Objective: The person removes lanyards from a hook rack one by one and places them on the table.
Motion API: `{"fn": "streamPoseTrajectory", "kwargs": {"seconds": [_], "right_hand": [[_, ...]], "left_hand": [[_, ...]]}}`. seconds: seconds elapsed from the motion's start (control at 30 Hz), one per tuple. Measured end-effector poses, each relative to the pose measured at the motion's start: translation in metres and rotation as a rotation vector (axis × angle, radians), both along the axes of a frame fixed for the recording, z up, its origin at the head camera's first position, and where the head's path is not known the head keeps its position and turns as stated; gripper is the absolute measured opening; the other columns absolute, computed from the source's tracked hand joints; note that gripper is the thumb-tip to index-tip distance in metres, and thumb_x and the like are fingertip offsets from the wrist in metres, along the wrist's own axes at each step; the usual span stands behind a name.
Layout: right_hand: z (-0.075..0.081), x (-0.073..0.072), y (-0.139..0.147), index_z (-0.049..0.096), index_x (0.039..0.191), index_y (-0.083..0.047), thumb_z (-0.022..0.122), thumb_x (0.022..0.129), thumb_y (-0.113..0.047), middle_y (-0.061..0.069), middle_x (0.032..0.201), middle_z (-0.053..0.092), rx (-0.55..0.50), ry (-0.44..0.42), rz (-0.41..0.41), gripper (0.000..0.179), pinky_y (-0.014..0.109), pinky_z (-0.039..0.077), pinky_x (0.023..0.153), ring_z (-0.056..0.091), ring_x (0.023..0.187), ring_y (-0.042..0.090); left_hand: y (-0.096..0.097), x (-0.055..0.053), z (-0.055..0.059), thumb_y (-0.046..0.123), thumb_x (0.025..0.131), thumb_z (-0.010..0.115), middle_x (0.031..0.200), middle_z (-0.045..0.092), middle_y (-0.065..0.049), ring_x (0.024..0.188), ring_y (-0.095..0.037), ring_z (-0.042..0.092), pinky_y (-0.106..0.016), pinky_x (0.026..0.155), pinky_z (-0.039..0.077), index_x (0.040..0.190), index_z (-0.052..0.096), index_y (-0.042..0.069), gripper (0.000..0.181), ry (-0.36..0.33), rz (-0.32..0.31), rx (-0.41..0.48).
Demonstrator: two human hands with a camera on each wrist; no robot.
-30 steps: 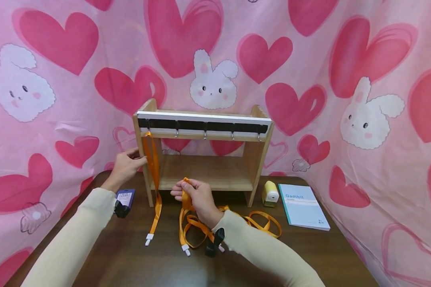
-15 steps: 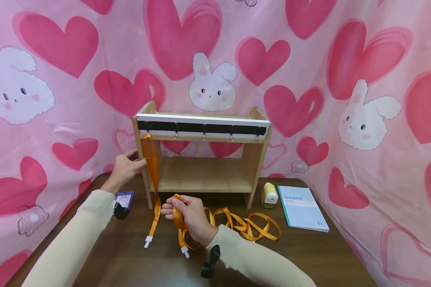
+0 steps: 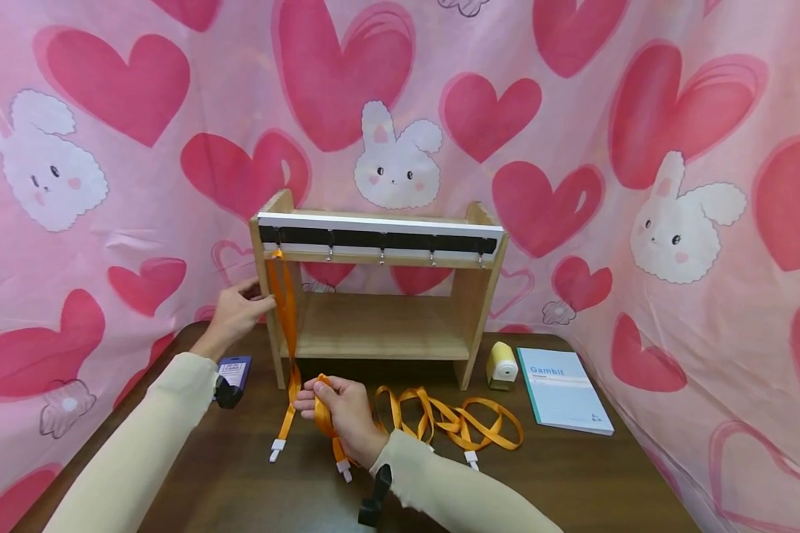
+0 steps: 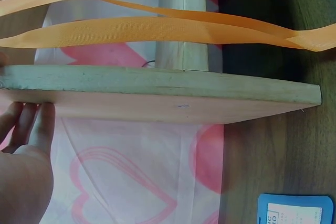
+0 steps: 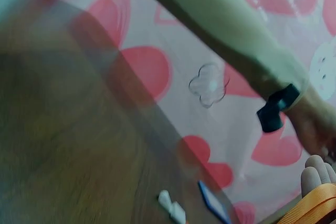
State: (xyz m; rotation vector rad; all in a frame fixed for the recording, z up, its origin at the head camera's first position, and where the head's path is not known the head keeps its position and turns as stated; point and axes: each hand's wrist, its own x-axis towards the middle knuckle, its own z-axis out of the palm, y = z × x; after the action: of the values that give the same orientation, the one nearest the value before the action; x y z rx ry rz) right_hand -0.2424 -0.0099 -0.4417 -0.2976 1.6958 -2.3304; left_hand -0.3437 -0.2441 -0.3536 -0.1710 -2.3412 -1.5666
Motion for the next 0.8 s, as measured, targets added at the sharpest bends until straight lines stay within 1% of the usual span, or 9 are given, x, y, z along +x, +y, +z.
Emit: {"fn": "streamPoseTrajectory", "kwargs": {"seconds": [0.13,0.33,0.4,0.57,0.63,0.67,0.73,0.8], "right_hand": [[-0.009,-0.007,0.0,0.071,0.112,0.004,0.061,0.101,-0.016,0.022,0.108,0.077,0.011,-0.008,-0.025,0.025,0.035,0.062,0.082,0.078,0.093,0.029],[-0.021,-0.019,-0.002,0.071,0.111,0.005,0.059,0.102,-0.015,0.022,0.105,0.077,0.031,0.004,-0.066,0.026,0.034,0.063,0.081,0.078,0.092,0.028],[-0.026,-0.022,-0.002,0.071,0.111,0.006,0.057,0.102,-0.015,0.025,0.106,0.076,0.052,0.023,-0.083,0.026,0.034,0.063,0.081,0.078,0.092,0.028],[-0.041,-0.025,-0.004,0.072,0.111,0.005,0.057,0.102,-0.013,0.024,0.106,0.076,0.097,0.025,-0.127,0.025,0.031,0.063,0.081,0.078,0.094,0.027],[-0.047,-0.026,-0.004,0.072,0.111,0.006,0.057,0.102,-0.012,0.021,0.104,0.077,0.116,0.024,-0.144,0.025,0.03,0.063,0.08,0.078,0.094,0.026],[-0.049,-0.027,-0.004,0.072,0.112,0.007,0.058,0.102,-0.011,0.02,0.104,0.078,0.12,0.019,-0.151,0.025,0.029,0.063,0.08,0.078,0.094,0.025],[-0.052,-0.028,-0.005,0.071,0.113,0.008,0.057,0.102,-0.011,0.02,0.104,0.078,0.128,0.037,-0.159,0.026,0.029,0.063,0.079,0.078,0.095,0.026],[-0.055,-0.029,-0.005,0.07,0.114,0.01,0.056,0.102,-0.011,0.022,0.106,0.077,0.13,0.06,-0.164,0.028,0.028,0.063,0.08,0.077,0.096,0.026]], "left_hand": [[-0.001,-0.001,0.0,0.019,0.092,0.07,0.136,0.059,-0.033,0.086,0.013,0.057,-0.008,0.075,0.054,0.15,0.044,-0.004,0.067,-0.007,-0.005,0.0],[-0.001,0.001,0.003,0.018,0.093,0.069,0.133,0.061,-0.031,0.085,0.009,0.058,-0.007,0.073,0.054,0.148,0.048,-0.003,0.063,0.002,-0.003,0.006],[-0.001,0.001,0.003,0.018,0.093,0.069,0.133,0.061,-0.031,0.086,0.009,0.058,-0.007,0.073,0.054,0.148,0.048,-0.003,0.063,0.004,-0.003,-0.002],[-0.001,0.002,0.002,0.019,0.092,0.07,0.131,0.06,-0.033,0.084,0.012,0.057,-0.007,0.073,0.054,0.147,0.048,-0.005,0.063,0.003,-0.003,-0.021],[0.0,0.002,0.001,0.018,0.091,0.07,0.13,0.06,-0.034,0.083,0.014,0.057,-0.007,0.073,0.054,0.146,0.048,-0.007,0.064,0.008,-0.003,-0.02],[0.0,0.002,0.001,0.017,0.091,0.07,0.13,0.061,-0.034,0.083,0.015,0.057,-0.008,0.073,0.054,0.146,0.049,-0.007,0.064,0.013,-0.004,-0.015],[0.001,0.001,0.001,0.016,0.09,0.07,0.13,0.061,-0.035,0.083,0.016,0.058,-0.008,0.073,0.054,0.145,0.049,-0.007,0.063,0.017,-0.011,0.008],[0.002,0.0,0.001,0.014,0.09,0.07,0.131,0.06,-0.035,0.083,0.017,0.059,-0.009,0.073,0.055,0.145,0.049,-0.007,0.063,0.02,-0.018,0.026]]}}
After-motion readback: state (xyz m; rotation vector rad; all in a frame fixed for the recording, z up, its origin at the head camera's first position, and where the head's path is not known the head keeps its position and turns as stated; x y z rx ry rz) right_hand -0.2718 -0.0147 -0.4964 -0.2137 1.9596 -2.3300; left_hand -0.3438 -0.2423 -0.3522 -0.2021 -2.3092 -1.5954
